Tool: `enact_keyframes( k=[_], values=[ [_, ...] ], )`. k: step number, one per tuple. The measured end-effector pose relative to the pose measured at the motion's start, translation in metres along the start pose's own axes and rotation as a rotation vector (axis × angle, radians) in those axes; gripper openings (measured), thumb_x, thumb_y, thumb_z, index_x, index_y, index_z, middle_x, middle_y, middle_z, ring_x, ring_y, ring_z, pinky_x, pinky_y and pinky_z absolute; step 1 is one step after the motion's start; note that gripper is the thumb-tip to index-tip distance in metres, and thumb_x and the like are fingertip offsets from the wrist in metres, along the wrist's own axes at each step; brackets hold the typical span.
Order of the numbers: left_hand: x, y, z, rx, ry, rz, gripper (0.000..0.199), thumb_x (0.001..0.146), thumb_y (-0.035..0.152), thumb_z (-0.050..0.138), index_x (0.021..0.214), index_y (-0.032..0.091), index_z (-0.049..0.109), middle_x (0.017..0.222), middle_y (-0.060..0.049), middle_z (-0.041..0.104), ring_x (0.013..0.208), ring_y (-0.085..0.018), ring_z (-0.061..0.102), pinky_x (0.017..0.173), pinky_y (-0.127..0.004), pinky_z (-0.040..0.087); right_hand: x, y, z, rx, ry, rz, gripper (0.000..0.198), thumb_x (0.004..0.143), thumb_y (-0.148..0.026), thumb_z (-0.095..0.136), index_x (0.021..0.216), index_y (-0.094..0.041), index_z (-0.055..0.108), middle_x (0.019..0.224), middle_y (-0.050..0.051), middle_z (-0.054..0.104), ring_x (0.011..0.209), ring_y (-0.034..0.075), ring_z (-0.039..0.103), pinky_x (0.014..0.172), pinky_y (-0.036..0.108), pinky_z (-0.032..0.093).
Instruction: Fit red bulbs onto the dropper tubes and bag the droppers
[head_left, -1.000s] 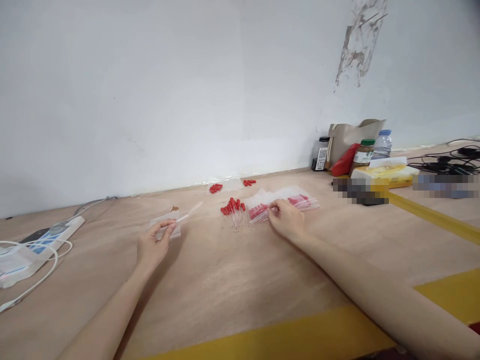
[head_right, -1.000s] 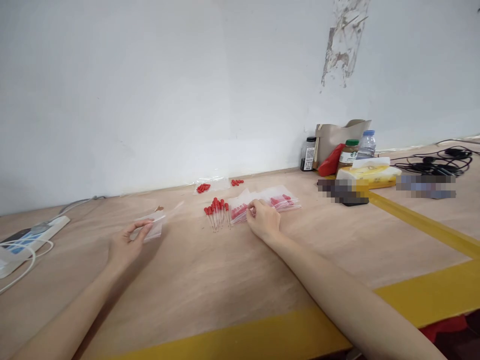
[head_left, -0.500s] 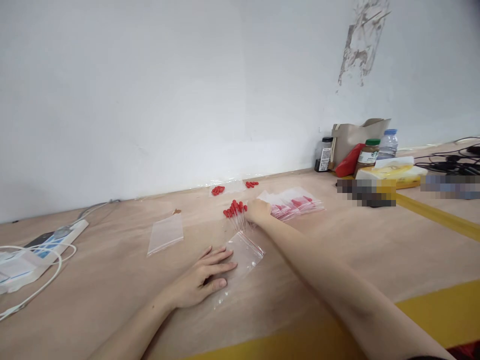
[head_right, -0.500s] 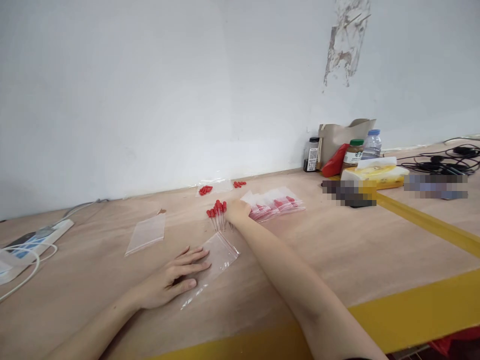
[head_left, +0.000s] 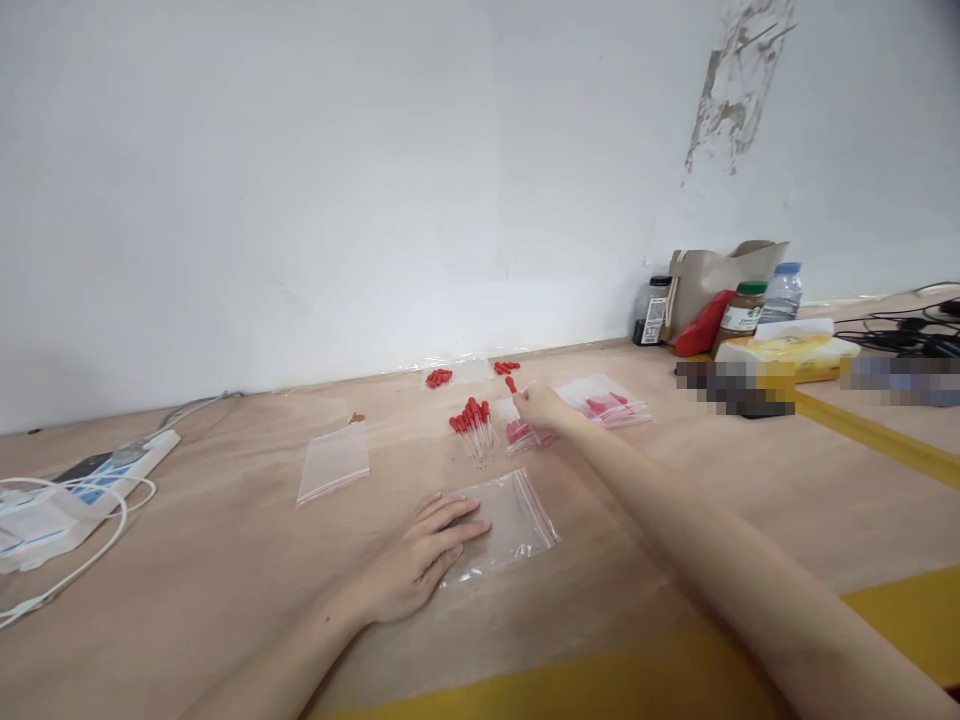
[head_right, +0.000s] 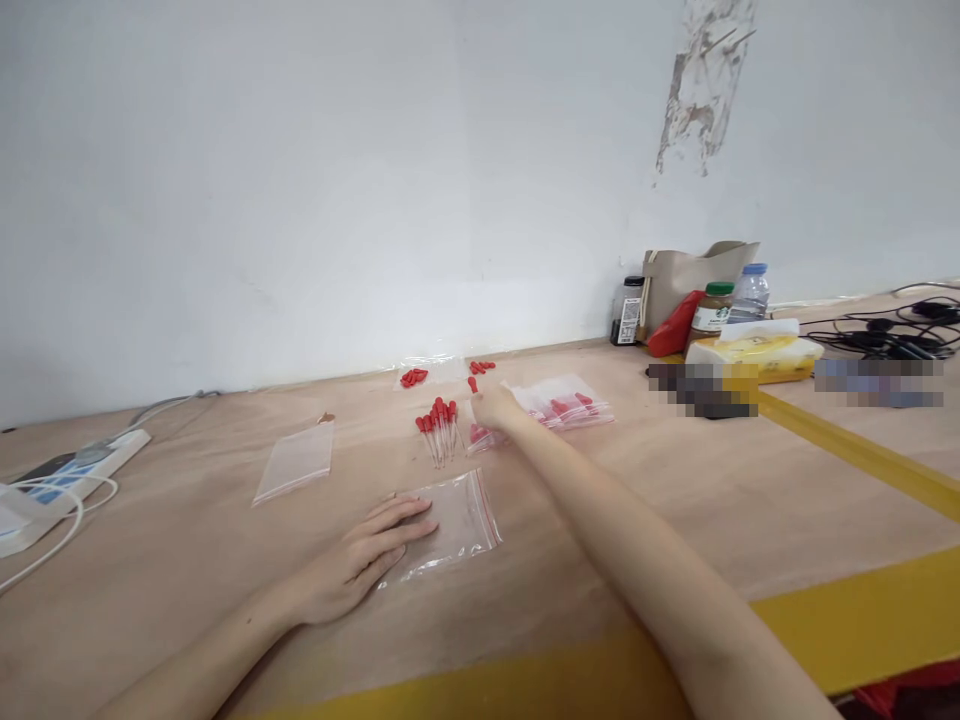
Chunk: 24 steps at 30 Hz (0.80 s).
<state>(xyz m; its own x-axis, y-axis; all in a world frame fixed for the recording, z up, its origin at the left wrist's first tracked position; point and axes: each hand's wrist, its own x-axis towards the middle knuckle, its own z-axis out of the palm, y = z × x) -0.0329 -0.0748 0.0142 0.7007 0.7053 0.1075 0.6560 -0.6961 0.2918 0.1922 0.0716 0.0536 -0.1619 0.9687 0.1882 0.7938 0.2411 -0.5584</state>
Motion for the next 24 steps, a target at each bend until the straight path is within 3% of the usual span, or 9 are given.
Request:
enact_keyframes(
  k=[4,9,12,18,22,24],
  values=[
    [0.004,0.003,-0.001,-0.010,-0.032,-0.020,0.037,0.093,0.026,0.029,0.128,0.033,0.038,0.138,0.002,0.032,0.127,-0.017,0.027,0.106,-0.042,0.017,-0.036,0.030,-0.022,0.239,0.039,0.001,0.029,0.082,-0.029,0.039,0.102,-0.011,0.049,0.058,-0.001,0.054,0.050,0.010,0.050,0.047,0.020,0.039],
    [0.010,0.008,0.000,-0.002,-0.027,-0.026,0.036,0.091,0.028,0.034,0.127,0.032,0.039,0.138,0.001,0.033,0.127,-0.018,0.026,0.106,-0.043,0.017,-0.076,0.054,-0.022,0.729,0.041,0.016,0.065,0.072,-0.031,0.053,0.124,-0.016,0.019,0.053,-0.010,0.044,0.039,0.008,0.042,0.036,0.018,0.035],
    [0.010,0.009,0.003,-0.015,0.010,-0.017,0.037,0.091,0.026,0.036,0.127,0.031,0.040,0.138,0.000,0.032,0.126,-0.020,0.028,0.105,-0.042,0.021,-0.087,0.060,-0.010,0.907,0.097,0.089,0.071,0.065,-0.032,0.059,0.121,-0.020,0.017,0.052,-0.011,0.045,0.040,0.010,0.048,0.037,0.021,0.042],
    [0.010,0.012,0.001,-0.057,0.055,-0.042,0.036,0.089,0.028,0.038,0.126,0.028,0.042,0.136,-0.003,0.034,0.123,-0.020,0.031,0.101,-0.037,0.031,-0.093,0.061,0.016,1.110,0.157,0.185,0.057,0.063,-0.031,0.065,0.098,-0.025,0.021,0.056,-0.010,0.052,0.045,0.012,0.056,0.047,0.027,0.051],
    [0.009,0.013,-0.002,-0.055,0.028,-0.057,0.041,0.091,0.032,0.035,0.132,0.027,0.032,0.134,-0.003,0.037,0.123,-0.019,0.032,0.102,-0.038,0.028,-0.097,0.059,0.015,1.151,0.089,0.214,0.042,0.068,-0.030,0.063,0.088,-0.024,0.026,0.057,-0.008,0.055,0.049,0.011,0.058,0.054,0.028,0.052],
    [0.008,0.012,-0.002,-0.043,0.032,-0.054,0.046,0.090,0.034,0.037,0.134,0.026,0.027,0.136,-0.003,0.035,0.125,-0.021,0.030,0.103,-0.040,0.026,-0.098,0.063,0.009,1.146,-0.036,0.218,0.039,0.067,-0.031,0.064,0.084,-0.023,0.031,0.061,-0.005,0.058,0.055,0.011,0.060,0.059,0.028,0.051]
  ],
)
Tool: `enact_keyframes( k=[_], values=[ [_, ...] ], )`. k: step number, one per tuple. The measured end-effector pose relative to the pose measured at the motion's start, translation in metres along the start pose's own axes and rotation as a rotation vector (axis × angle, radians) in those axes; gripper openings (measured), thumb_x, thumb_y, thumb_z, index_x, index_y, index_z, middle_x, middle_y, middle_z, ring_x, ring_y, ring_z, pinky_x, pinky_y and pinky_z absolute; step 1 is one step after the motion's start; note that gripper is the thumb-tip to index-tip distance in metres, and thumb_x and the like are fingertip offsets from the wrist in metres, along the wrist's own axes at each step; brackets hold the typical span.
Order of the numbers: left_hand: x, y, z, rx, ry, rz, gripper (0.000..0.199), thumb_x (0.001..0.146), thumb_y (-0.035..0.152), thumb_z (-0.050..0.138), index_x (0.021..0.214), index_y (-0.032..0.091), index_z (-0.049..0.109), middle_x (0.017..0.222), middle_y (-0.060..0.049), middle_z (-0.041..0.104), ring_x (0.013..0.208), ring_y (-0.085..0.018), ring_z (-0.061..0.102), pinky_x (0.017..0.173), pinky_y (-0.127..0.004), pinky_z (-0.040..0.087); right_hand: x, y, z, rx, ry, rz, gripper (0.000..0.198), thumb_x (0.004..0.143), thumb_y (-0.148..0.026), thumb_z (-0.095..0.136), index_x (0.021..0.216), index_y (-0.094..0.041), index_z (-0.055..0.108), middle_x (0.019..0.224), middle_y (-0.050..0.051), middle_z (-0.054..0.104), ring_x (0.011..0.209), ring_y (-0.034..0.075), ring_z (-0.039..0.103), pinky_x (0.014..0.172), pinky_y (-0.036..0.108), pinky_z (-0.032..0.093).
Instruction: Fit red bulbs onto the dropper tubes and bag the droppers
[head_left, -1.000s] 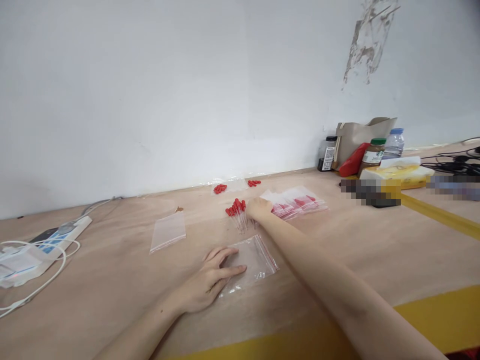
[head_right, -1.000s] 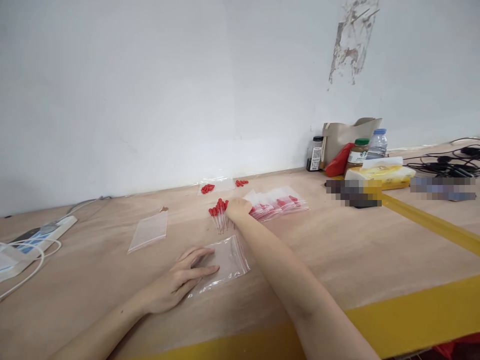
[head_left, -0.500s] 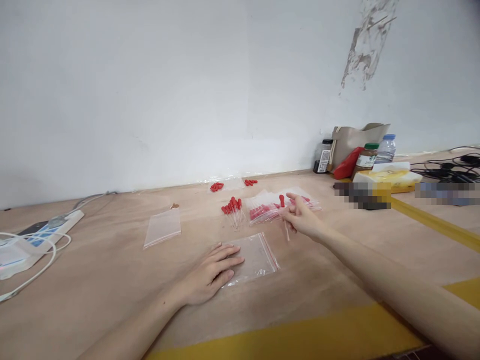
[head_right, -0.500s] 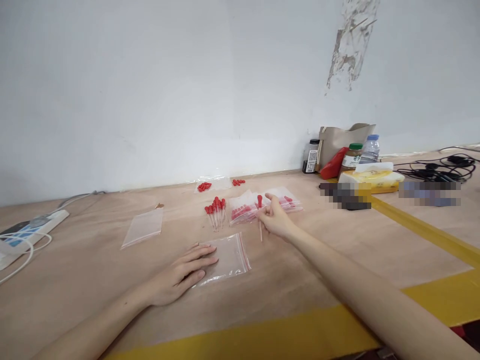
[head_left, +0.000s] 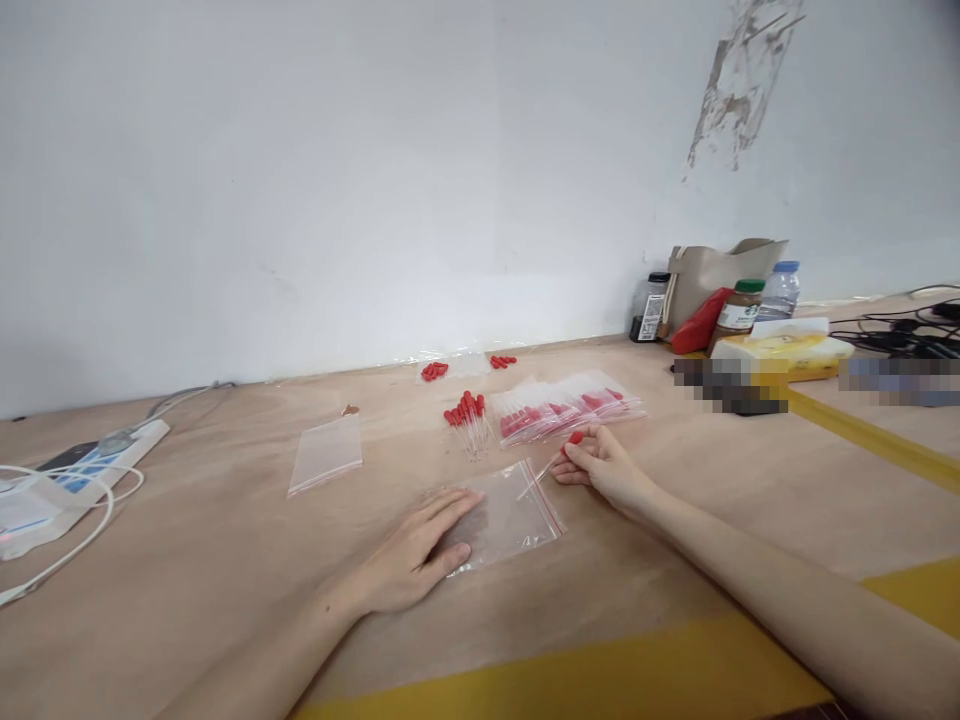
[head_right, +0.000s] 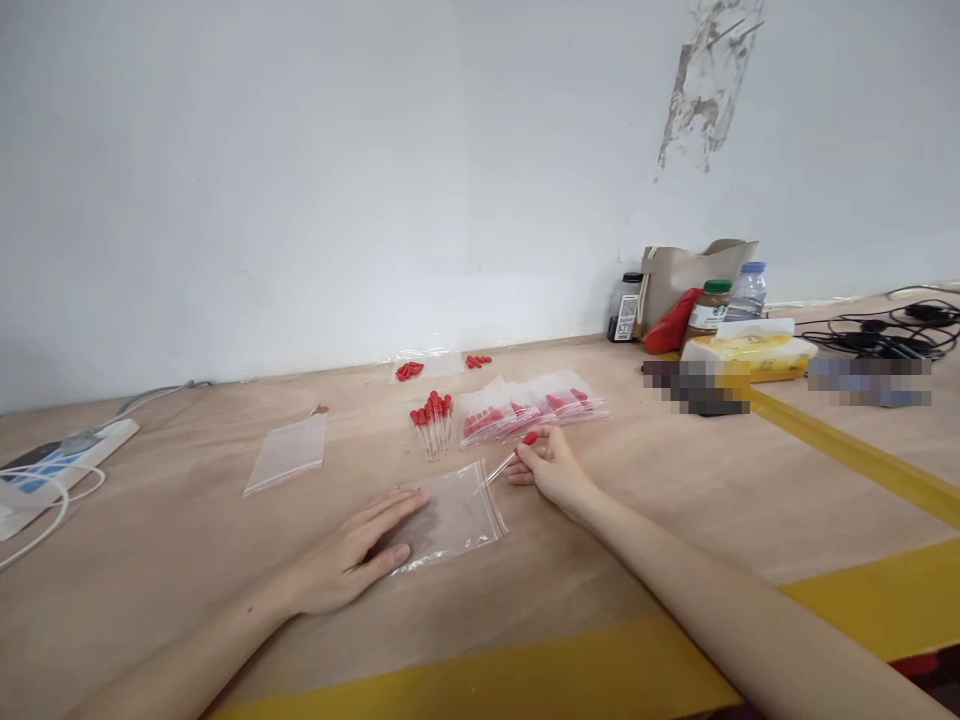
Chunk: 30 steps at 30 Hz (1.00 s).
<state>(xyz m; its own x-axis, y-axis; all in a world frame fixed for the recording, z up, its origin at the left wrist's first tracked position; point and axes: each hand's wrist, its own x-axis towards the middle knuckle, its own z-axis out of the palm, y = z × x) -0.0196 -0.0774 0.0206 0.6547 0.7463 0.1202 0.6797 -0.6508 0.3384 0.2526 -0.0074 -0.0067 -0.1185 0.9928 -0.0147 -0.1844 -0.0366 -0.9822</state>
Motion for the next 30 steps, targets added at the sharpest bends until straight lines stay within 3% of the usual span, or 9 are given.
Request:
enact_keyframes(
  k=[4,8,13,18,24,30],
  values=[
    [-0.001,-0.002,0.001,0.008,-0.010,0.009,0.052,0.088,0.036,0.039,0.136,0.026,0.022,0.138,-0.003,0.032,0.126,-0.022,0.028,0.103,-0.041,0.026,0.000,-0.013,-0.021,-0.177,-0.330,0.089,0.036,0.061,-0.032,0.070,0.078,-0.018,0.041,0.064,-0.002,0.060,0.058,0.010,0.058,0.059,0.026,0.047],
    [0.000,-0.004,0.002,0.001,-0.024,0.016,0.052,0.088,0.037,0.041,0.136,0.026,0.023,0.138,-0.003,0.032,0.126,-0.021,0.027,0.104,-0.040,0.024,-0.002,-0.024,-0.032,-0.418,-0.497,-0.024,0.031,0.060,-0.033,0.070,0.072,-0.015,0.048,0.061,-0.002,0.057,0.053,0.007,0.050,0.051,0.020,0.038],
    [0.003,-0.003,0.002,-0.006,-0.020,0.047,0.053,0.087,0.037,0.043,0.135,0.025,0.025,0.137,-0.004,0.034,0.126,-0.022,0.029,0.104,-0.042,0.023,-0.007,-0.024,-0.019,-0.604,-0.505,-0.121,0.028,0.060,-0.035,0.069,0.070,-0.014,0.052,0.052,-0.006,0.047,0.046,0.005,0.038,0.043,0.019,0.027],
    [0.006,-0.001,0.003,0.001,-0.014,0.078,0.051,0.087,0.037,0.043,0.134,0.024,0.027,0.136,-0.005,0.036,0.125,-0.021,0.031,0.103,-0.041,0.025,-0.009,-0.015,-0.005,-0.692,-0.416,-0.260,0.024,0.060,-0.033,0.068,0.068,-0.014,0.056,0.053,-0.005,0.046,0.046,0.005,0.035,0.044,0.019,0.026],
    [0.007,0.000,0.003,0.000,-0.010,0.102,0.051,0.087,0.035,0.044,0.134,0.024,0.027,0.135,-0.005,0.038,0.124,-0.020,0.031,0.104,-0.040,0.024,-0.012,-0.010,-0.001,-0.677,-0.529,-0.258,0.028,0.059,-0.036,0.069,0.060,-0.014,0.052,0.058,-0.003,0.050,0.049,0.006,0.040,0.046,0.019,0.030],
    [0.008,-0.001,0.002,0.005,-0.017,0.100,0.051,0.087,0.035,0.043,0.134,0.024,0.027,0.134,-0.005,0.038,0.124,-0.021,0.032,0.103,-0.041,0.025,-0.012,-0.006,-0.001,-0.552,-0.604,-0.187,0.026,0.064,-0.034,0.067,0.071,-0.015,0.051,0.052,-0.006,0.046,0.046,0.005,0.039,0.044,0.018,0.030]
  ],
)
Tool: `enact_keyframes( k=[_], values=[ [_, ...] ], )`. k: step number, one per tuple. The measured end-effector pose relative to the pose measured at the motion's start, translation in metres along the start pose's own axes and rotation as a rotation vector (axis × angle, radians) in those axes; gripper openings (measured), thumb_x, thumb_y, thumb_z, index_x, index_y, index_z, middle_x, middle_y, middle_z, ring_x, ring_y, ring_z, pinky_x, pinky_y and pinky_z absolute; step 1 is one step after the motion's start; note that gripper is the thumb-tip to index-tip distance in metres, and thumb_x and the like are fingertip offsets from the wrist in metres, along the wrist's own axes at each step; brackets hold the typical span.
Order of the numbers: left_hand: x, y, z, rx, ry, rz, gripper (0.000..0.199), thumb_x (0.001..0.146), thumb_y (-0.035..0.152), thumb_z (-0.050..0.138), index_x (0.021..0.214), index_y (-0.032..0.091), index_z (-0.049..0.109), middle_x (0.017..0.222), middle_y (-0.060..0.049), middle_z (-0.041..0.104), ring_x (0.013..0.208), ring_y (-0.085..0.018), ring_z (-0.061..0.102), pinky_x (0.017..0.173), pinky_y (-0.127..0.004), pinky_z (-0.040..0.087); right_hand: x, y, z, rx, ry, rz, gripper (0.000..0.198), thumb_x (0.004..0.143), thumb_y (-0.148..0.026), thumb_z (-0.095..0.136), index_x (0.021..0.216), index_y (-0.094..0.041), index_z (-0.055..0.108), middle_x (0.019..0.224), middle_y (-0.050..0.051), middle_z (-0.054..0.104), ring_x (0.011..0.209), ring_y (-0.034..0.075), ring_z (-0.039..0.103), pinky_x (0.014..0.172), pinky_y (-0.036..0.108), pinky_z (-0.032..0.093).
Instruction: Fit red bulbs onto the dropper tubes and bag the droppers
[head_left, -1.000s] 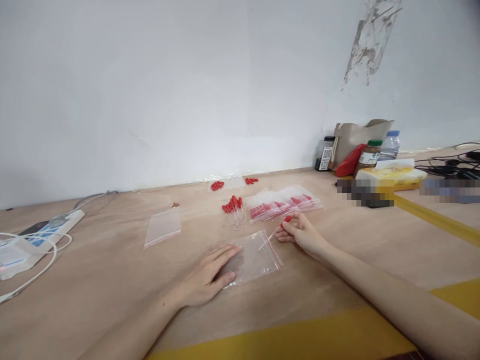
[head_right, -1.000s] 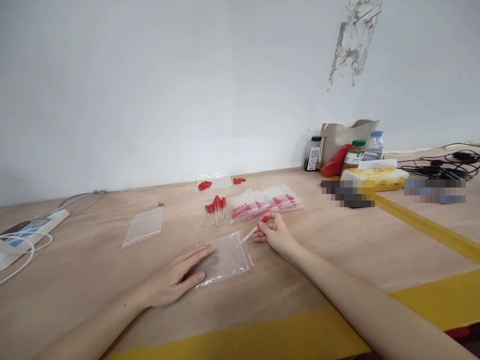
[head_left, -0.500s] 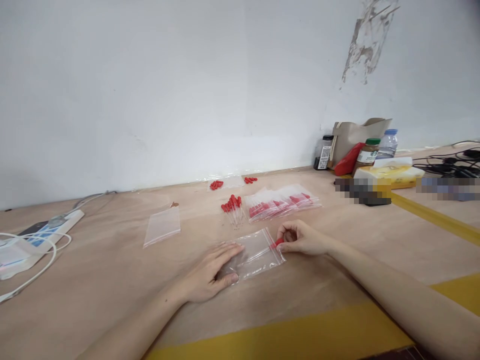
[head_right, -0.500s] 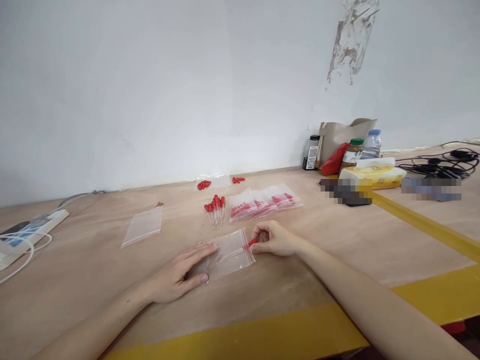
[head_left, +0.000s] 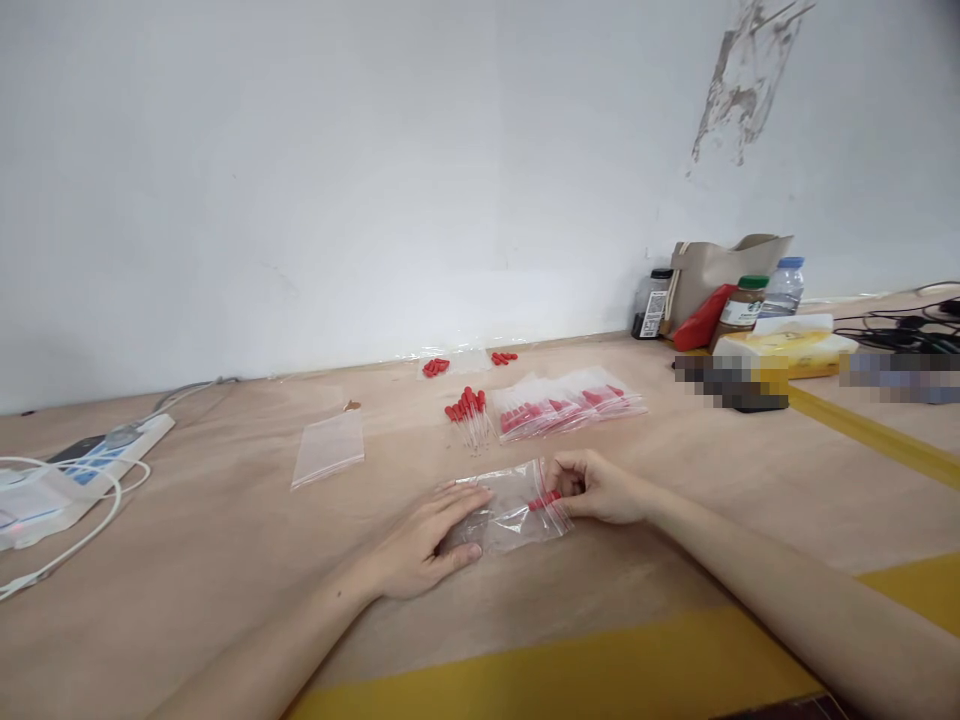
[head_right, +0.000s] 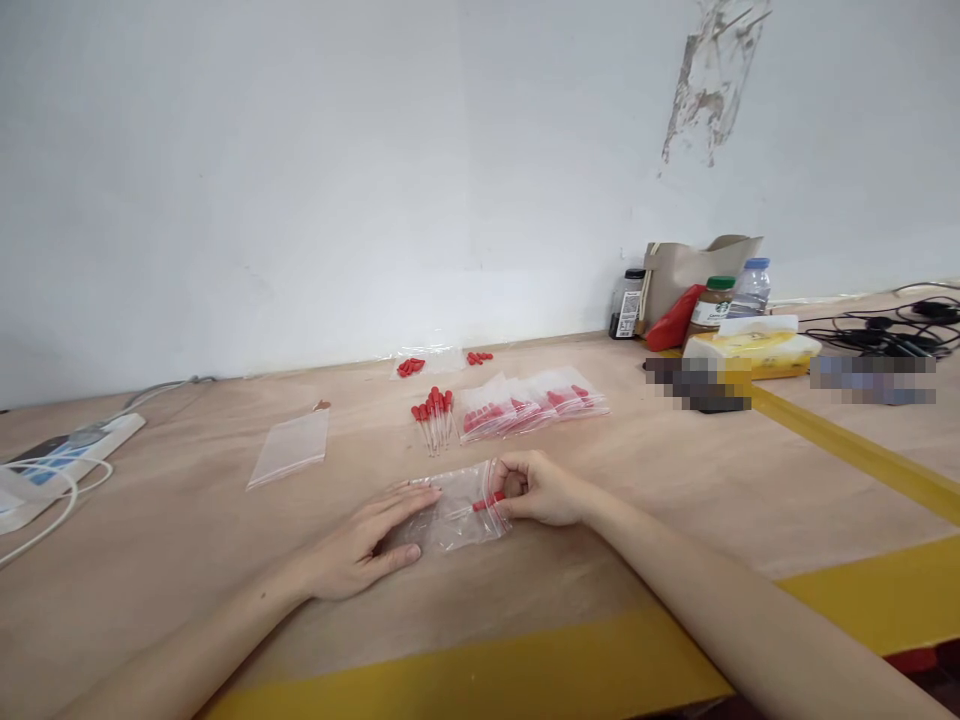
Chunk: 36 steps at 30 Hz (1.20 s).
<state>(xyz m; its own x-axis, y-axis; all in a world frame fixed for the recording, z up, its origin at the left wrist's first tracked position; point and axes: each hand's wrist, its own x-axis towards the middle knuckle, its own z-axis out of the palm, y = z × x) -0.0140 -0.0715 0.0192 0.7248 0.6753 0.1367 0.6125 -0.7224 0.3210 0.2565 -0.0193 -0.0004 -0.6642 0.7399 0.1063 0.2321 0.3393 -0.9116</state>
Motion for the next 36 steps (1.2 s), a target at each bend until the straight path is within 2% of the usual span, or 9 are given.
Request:
enact_keyframes(
  k=[5,8,11,15,21,24,28,31,36],
  values=[
    [-0.001,0.001,0.000,-0.039,0.017,-0.013,0.050,0.086,0.034,0.044,0.133,0.025,0.029,0.135,-0.005,0.038,0.123,-0.022,0.033,0.103,-0.041,0.026,0.002,0.005,0.003,0.081,0.056,0.004,0.032,0.060,-0.035,0.071,0.066,-0.015,0.047,0.063,-0.002,0.056,0.055,0.008,0.049,0.051,0.020,0.039],
    [-0.003,0.002,0.000,-0.090,0.053,-0.036,0.045,0.086,0.034,0.045,0.129,0.026,0.037,0.137,-0.005,0.034,0.122,-0.022,0.035,0.100,-0.038,0.031,0.002,0.009,0.000,0.093,0.044,-0.001,0.033,0.059,-0.036,0.071,0.065,-0.015,0.047,0.065,-0.001,0.057,0.058,0.009,0.051,0.054,0.022,0.042],
    [-0.005,0.000,-0.002,-0.121,0.095,-0.029,0.038,0.084,0.032,0.048,0.121,0.025,0.046,0.131,-0.005,0.041,0.116,-0.021,0.042,0.097,-0.035,0.035,0.001,0.012,-0.005,0.113,0.048,0.003,0.034,0.057,-0.037,0.072,0.065,-0.015,0.047,0.066,-0.001,0.058,0.058,0.009,0.052,0.055,0.023,0.043],
    [-0.007,-0.004,-0.004,-0.139,0.095,-0.034,0.038,0.083,0.033,0.050,0.120,0.024,0.048,0.121,-0.005,0.051,0.112,-0.021,0.046,0.095,-0.035,0.037,0.000,0.013,-0.007,0.114,0.055,0.014,0.035,0.055,-0.038,0.073,0.064,-0.015,0.048,0.067,-0.001,0.058,0.057,0.009,0.052,0.054,0.022,0.042],
    [-0.007,-0.008,-0.003,-0.148,0.096,-0.053,0.039,0.083,0.033,0.051,0.120,0.024,0.048,0.120,-0.005,0.054,0.113,-0.021,0.046,0.096,-0.036,0.036,0.001,0.004,-0.001,-0.159,0.117,-0.084,0.029,0.061,-0.041,0.069,0.062,-0.015,0.058,0.061,-0.001,0.055,0.057,0.010,0.049,0.052,0.021,0.037],
    [-0.006,-0.008,-0.003,-0.158,0.101,-0.030,0.038,0.083,0.031,0.051,0.120,0.023,0.048,0.119,-0.005,0.054,0.113,-0.020,0.046,0.096,-0.034,0.036,0.001,-0.003,0.002,-0.258,0.100,-0.161,0.025,0.071,-0.041,0.061,0.073,-0.017,0.067,0.074,0.002,0.059,0.068,0.012,0.054,0.060,0.022,0.040],
    [-0.006,-0.008,-0.003,-0.172,0.103,-0.022,0.033,0.083,0.030,0.051,0.115,0.022,0.051,0.118,-0.005,0.054,0.112,-0.020,0.047,0.095,-0.034,0.037,0.000,-0.007,0.000,-0.372,0.054,-0.197,0.024,0.081,-0.032,0.048,0.086,-0.020,0.068,0.081,0.004,0.060,0.073,0.013,0.054,0.065,0.023,0.041],
    [-0.006,-0.008,-0.003,-0.186,0.102,-0.018,0.030,0.083,0.029,0.051,0.112,0.023,0.054,0.119,-0.005,0.054,0.113,-0.020,0.046,0.095,-0.035,0.037,-0.001,-0.003,-0.006,-0.450,0.133,-0.130,0.022,0.080,-0.026,0.047,0.089,-0.019,0.066,0.075,0.004,0.061,0.066,0.013,0.053,0.061,0.023,0.040],
    [-0.006,-0.008,-0.002,-0.196,0.111,-0.023,0.030,0.083,0.029,0.051,0.113,0.024,0.055,0.120,-0.005,0.053,0.113,-0.020,0.046,0.096,-0.035,0.037,0.008,-0.006,-0.019,-0.481,0.431,-0.024,0.014,0.071,-0.024,0.053,0.074,-0.017,0.064,0.063,0.001,0.060,0.055,0.012,0.050,0.054,0.023,0.038]
  ],
)
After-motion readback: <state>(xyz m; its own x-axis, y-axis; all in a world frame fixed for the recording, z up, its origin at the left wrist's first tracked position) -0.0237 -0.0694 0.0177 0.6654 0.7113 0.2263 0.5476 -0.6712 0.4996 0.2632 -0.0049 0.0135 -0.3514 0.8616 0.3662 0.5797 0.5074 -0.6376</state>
